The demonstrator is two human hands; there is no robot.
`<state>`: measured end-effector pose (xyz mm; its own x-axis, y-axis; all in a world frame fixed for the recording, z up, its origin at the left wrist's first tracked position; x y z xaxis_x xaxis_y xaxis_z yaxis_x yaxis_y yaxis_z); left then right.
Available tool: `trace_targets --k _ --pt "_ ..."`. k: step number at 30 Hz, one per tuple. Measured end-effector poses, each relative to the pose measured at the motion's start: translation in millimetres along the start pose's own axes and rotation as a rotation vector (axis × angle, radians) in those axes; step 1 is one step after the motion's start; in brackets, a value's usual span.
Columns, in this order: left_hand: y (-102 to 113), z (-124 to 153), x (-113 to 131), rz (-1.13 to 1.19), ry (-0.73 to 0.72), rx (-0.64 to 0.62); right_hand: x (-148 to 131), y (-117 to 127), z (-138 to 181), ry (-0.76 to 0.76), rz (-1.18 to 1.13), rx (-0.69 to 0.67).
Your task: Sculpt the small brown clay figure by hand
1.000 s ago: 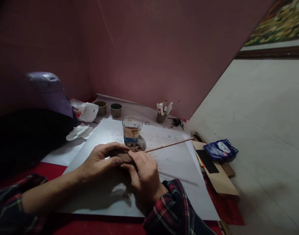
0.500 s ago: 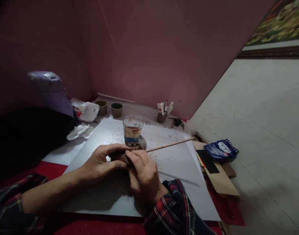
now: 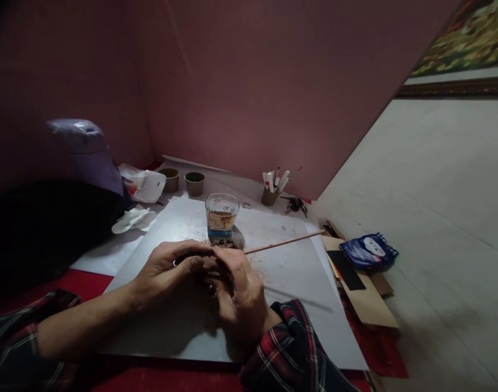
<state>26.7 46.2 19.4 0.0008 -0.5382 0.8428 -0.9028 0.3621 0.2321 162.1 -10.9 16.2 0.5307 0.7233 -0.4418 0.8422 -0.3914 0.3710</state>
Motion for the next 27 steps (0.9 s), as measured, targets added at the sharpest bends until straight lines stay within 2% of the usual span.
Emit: trace_targets --k 7,20,27 --pt "3.1 0.3 3.5 0.003 -0.018 0.019 -2.4 1.9 -3.6 0.030 0.043 -0.012" --pt "3.1 -0.4 1.9 -0.024 -0.026 0.004 0.5 3.2 -4.0 0.015 -0.027 -0.072" --pt "1.3 0.4 -0.6 0.016 0.013 0.007 7.1 1.5 -1.7 -0.005 -0.023 -0.066"
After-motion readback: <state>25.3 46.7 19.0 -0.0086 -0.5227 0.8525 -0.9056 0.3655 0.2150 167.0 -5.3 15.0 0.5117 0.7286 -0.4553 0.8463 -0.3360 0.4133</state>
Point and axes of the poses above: each hand's wrist, its own z-axis away from the middle knuckle, its own y-axis out of the back of the hand, x = y × z, the point moved 6 cm from there along -z, towards the middle knuckle, and after that the axes turned 3 degrees about x, right-handed, at the moved point
